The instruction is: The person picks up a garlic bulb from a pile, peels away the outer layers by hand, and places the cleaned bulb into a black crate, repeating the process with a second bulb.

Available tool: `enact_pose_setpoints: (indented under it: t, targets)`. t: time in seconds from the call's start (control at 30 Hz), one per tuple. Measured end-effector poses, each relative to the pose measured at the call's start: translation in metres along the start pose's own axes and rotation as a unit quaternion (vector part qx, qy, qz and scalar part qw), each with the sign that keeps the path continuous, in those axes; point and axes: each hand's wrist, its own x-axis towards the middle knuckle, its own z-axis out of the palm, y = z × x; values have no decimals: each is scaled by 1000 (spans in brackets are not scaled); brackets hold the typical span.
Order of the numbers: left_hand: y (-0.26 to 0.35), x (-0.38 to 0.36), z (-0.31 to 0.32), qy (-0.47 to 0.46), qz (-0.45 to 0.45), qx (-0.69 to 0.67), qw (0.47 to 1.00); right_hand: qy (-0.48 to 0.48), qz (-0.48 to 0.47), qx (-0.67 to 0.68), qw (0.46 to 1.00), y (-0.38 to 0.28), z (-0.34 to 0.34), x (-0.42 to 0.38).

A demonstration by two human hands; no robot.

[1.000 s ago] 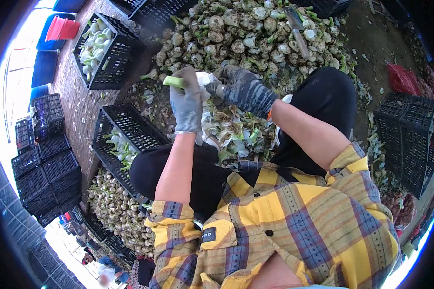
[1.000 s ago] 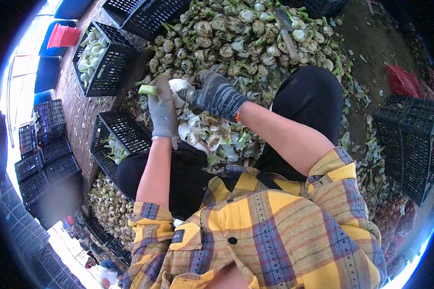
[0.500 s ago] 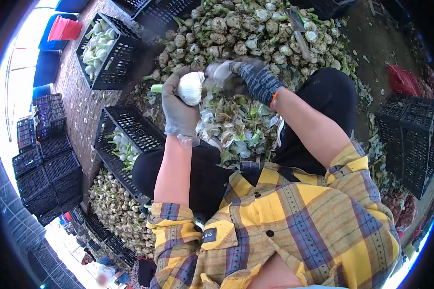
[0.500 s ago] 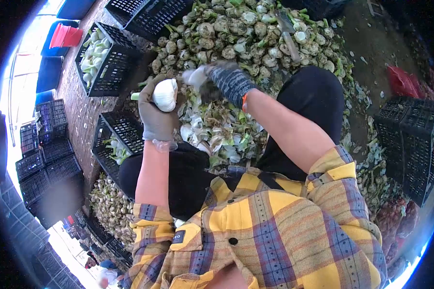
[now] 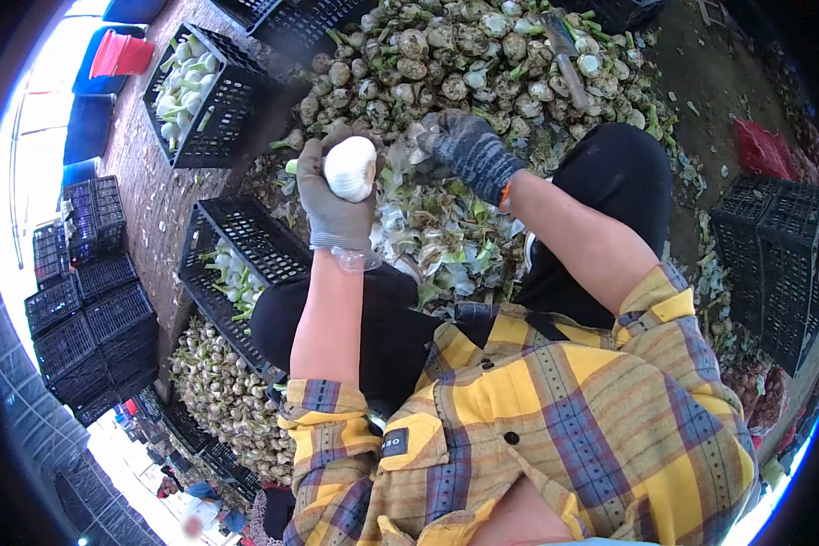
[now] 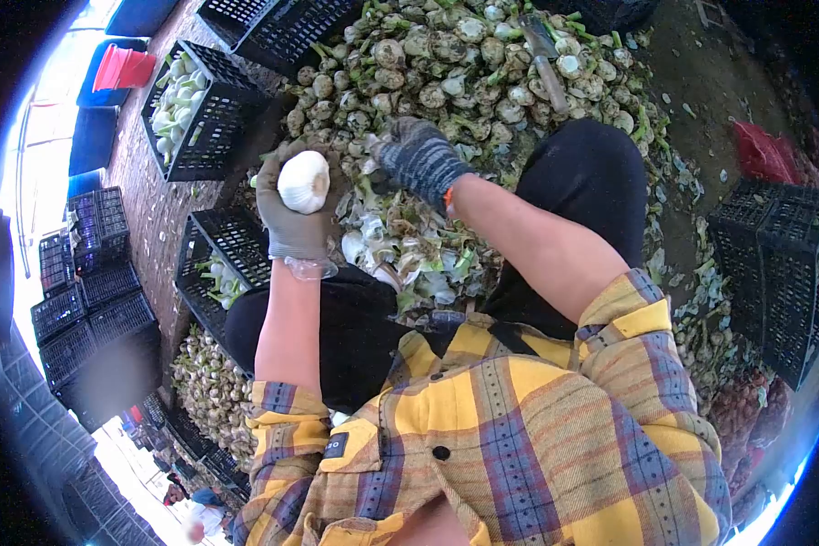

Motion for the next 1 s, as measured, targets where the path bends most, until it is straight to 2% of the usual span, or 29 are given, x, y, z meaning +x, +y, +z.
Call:
enact_pose_setpoints:
  t: [0.07, 0.1, 0.13, 0.2, 0.23, 0.33, 0.4, 0.47, 0.57, 0.6, 0.63, 0.67, 0.7, 0.73, 0.77, 0.8, 0.83, 0.87, 0.9, 0.93, 0.97, 1.0]
  targets:
    - [5, -2, 3, -35, -36, -64, 997, -62, 44, -8, 997, -26, -5, -17]
    - [5, -3, 3, -51, -54, -97, 993, -119, 11, -93, 988, -36, -7, -24]
    - [0, -3, 3, -34, 2, -22, 999, -173, -22, -175, 969, -42, -8, -28]
    - [1, -2, 2, -28, -42, -71, 996, -175, -90, -244, 950, -39, -6, -34]
    - [1, -3, 4, -25, -64, -97, 993, -126, -125, -235, 956, -35, -5, -36]
    - [2, -7, 9, -3, -51, -70, 996, 34, -250, -173, 952, -34, 2, -39]
    - [-3, -3, -3, -89, -19, -21, 996, 62, -334, -166, 926, -43, 4, -41]
    - [-7, -2, -8, -115, 3, 19, 993, 110, -399, -168, 895, -48, 10, -38]
    - [-15, 5, -4, -62, 34, 62, 996, -13, -342, -205, 917, -46, 9, -35]
    - [-14, 5, -1, -59, 14, 26, 998, -68, -399, -236, 884, -45, 12, -40]
    - [-10, 8, 3, -10, 13, 6, 1000, -184, -354, -213, 892, -48, 13, -51]
    - [-9, -5, 10, -20, 83, 39, 996, -289, -306, -193, 886, -34, 15, -56]
    - [-10, -6, 9, -33, 104, 53, 993, -378, -218, -195, 878, -47, 10, -66]
    - [-11, -8, 7, -45, 126, 67, 989, -392, -203, -169, 882, -47, 4, -74]
    - [-8, -3, 6, -31, 89, 19, 995, -421, -167, -128, 883, -55, -4, -77]
    - [-6, 2, 5, -13, 54, -31, 998, -407, -101, -73, 905, -75, -11, -85]
    - [-3, 6, 3, 8, 20, -82, 996, -397, 40, 120, 909, -70, -20, -85]
    - [4, 4, 6, 14, 11, -89, 996, -302, 81, 336, 889, -46, -27, -94]
    - [11, 2, 7, 20, 2, -96, 995, -196, 154, 489, 836, -38, -36, -100]
    - [15, -1, 7, -1, 48, -85, 995, -273, 158, 576, 754, -53, -41, -107]
    - [20, -5, 5, -17, 91, -70, 993, -198, 188, 572, 774, -46, -40, -120]
    - [27, -7, 4, -14, 71, -128, 989, -120, 216, 560, 791, -39, -38, -133]
